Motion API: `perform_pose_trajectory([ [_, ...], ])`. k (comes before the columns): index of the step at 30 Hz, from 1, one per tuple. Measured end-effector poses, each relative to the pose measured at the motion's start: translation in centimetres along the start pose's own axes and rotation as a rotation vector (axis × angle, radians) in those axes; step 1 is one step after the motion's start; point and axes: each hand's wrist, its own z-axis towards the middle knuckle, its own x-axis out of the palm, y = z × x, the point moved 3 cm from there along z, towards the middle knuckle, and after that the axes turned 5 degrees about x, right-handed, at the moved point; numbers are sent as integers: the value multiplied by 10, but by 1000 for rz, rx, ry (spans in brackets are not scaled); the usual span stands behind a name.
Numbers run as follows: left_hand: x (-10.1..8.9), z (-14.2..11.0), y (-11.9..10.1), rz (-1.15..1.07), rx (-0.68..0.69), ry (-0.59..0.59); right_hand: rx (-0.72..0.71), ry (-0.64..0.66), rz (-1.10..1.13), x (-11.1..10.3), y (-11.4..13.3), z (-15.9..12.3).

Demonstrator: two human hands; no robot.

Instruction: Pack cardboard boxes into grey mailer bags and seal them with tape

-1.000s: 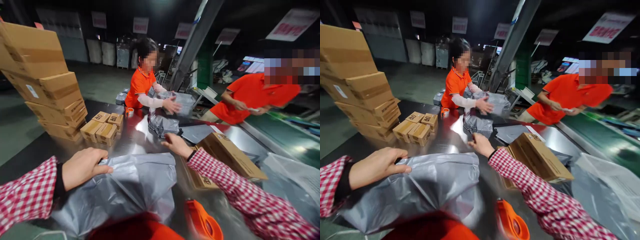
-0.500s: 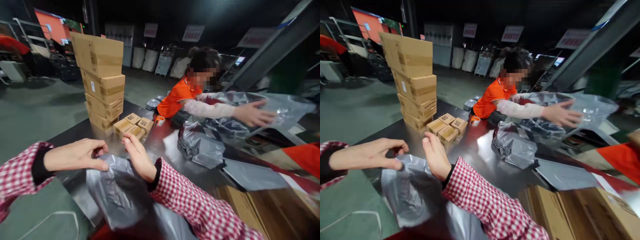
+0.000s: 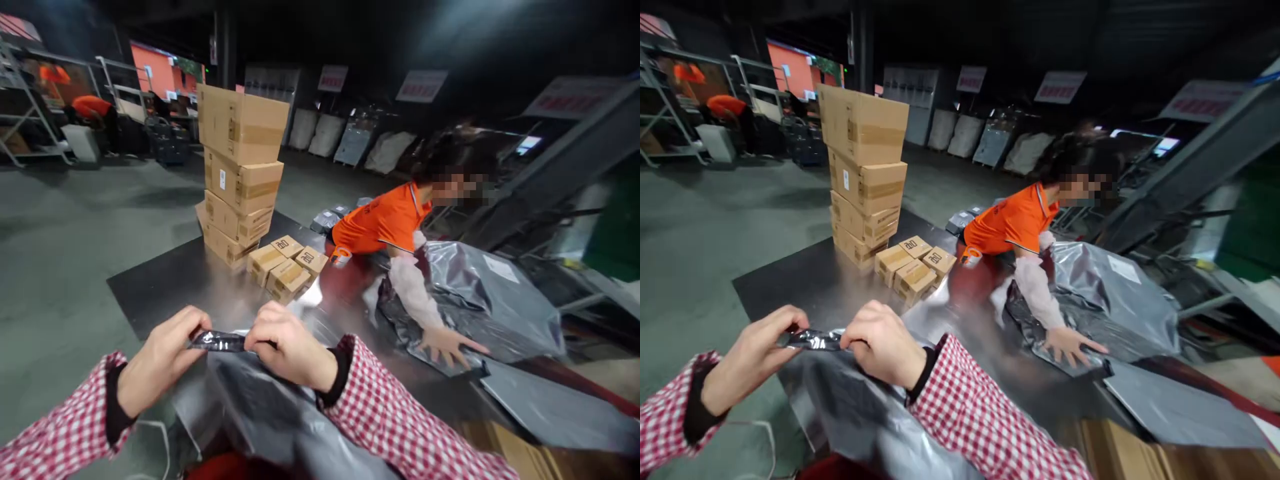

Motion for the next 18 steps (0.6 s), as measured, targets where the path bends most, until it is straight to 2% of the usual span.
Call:
perform_pose_trajectory([
  [2, -2, -4, 6, -28, -53, 32, -24, 6, -40, 0, 1, -1],
  [5, -7, -7, 14, -236, -222, 186, -8, -11, -70, 0, 2, -2],
  [8, -18, -6, 15, -489, -337, 205, -1, -54, -62, -1, 2, -2],
  [11, -29, 1, 12, -574, -379, 240, 3, -75, -41, 0, 1, -3],
  [15, -34, 14, 11, -589, -375, 444, 8, -85, -25, 1, -2, -2],
  [18, -36, 22, 11, -566, -362, 472, 29, -52, -34, 1, -2, -2],
])
